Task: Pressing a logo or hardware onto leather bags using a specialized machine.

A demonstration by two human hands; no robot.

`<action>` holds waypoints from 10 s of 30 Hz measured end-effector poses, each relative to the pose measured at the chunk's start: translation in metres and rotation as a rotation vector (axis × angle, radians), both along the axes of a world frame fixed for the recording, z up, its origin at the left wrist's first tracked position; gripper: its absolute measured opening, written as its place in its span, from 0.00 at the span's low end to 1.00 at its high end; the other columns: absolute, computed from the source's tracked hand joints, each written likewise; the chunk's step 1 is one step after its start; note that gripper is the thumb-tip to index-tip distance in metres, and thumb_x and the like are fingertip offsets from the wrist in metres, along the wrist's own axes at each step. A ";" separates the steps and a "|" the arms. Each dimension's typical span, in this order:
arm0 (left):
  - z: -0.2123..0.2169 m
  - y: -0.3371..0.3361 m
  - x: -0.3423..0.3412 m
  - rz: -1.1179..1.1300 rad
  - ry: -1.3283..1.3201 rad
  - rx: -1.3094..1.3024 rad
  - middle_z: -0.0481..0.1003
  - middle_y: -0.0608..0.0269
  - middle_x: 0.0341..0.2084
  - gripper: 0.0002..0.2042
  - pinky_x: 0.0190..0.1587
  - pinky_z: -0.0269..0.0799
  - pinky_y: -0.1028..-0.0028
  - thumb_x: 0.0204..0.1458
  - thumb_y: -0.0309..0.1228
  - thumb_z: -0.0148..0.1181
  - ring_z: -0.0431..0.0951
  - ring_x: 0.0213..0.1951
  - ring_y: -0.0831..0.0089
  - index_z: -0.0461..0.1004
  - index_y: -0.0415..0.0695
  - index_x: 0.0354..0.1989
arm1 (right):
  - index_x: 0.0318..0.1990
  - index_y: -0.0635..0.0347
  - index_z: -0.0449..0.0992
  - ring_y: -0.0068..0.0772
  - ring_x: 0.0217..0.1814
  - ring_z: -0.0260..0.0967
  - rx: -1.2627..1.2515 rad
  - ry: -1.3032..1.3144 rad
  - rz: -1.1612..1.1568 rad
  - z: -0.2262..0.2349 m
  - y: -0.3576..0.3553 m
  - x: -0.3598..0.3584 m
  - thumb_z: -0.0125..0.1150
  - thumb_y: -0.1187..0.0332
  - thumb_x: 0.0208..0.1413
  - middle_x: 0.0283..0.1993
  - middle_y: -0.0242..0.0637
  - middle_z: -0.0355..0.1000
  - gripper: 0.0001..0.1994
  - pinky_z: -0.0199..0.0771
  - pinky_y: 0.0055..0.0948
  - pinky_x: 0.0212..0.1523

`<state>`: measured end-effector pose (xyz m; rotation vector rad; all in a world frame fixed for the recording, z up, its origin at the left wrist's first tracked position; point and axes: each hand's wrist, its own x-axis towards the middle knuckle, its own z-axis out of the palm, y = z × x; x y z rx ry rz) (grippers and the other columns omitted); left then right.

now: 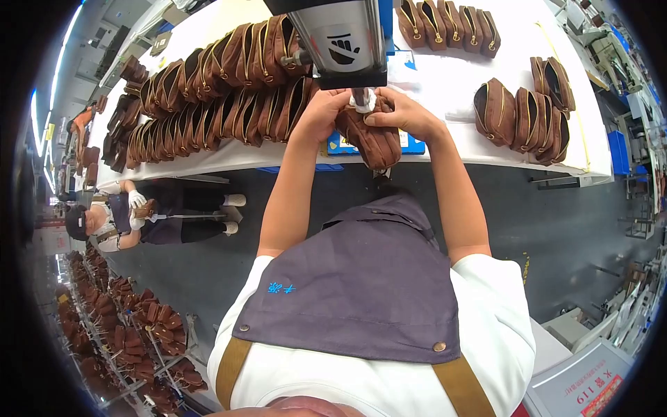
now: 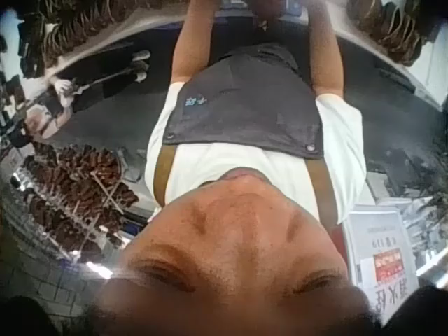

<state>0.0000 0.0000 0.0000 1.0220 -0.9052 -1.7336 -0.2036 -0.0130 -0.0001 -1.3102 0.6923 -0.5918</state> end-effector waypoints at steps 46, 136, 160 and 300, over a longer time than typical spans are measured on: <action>-0.087 0.059 -0.218 0.162 -0.964 -0.240 0.75 0.57 0.31 0.06 0.37 0.73 0.70 0.52 0.27 0.60 0.78 0.32 0.64 0.77 0.40 0.36 | 0.55 0.66 0.64 0.51 0.53 0.67 -0.819 0.476 -1.451 -0.043 -0.299 -0.318 0.64 0.62 0.43 0.52 0.52 0.67 0.30 0.66 0.40 0.56; -0.025 0.211 0.055 0.220 -0.376 -0.010 0.72 0.66 0.28 0.11 0.34 0.70 0.79 0.55 0.24 0.60 0.72 0.31 0.81 0.63 0.37 0.41 | 0.50 0.69 0.74 0.17 0.27 0.66 -0.168 -0.414 -0.633 0.099 -0.134 -0.083 0.56 0.70 0.61 0.29 0.29 0.72 0.13 0.66 0.15 0.26; -0.031 0.168 0.048 0.175 -0.609 -0.103 0.74 0.58 0.26 0.15 0.34 0.71 0.73 0.51 0.31 0.64 0.75 0.29 0.72 0.64 0.36 0.38 | 0.45 0.61 0.81 0.18 0.42 0.72 -1.280 0.405 -0.459 0.276 -0.205 0.016 0.59 0.70 0.59 0.40 0.32 0.79 0.10 0.70 0.17 0.46; 0.000 0.048 -0.022 0.256 -0.181 -0.135 0.74 0.69 0.30 0.07 0.36 0.69 0.82 0.58 0.29 0.56 0.73 0.32 0.84 0.75 0.39 0.37 | 0.57 0.66 0.65 0.48 0.53 0.69 -0.620 0.654 -0.047 0.063 0.046 -0.002 0.72 0.56 0.41 0.51 0.50 0.70 0.37 0.68 0.38 0.54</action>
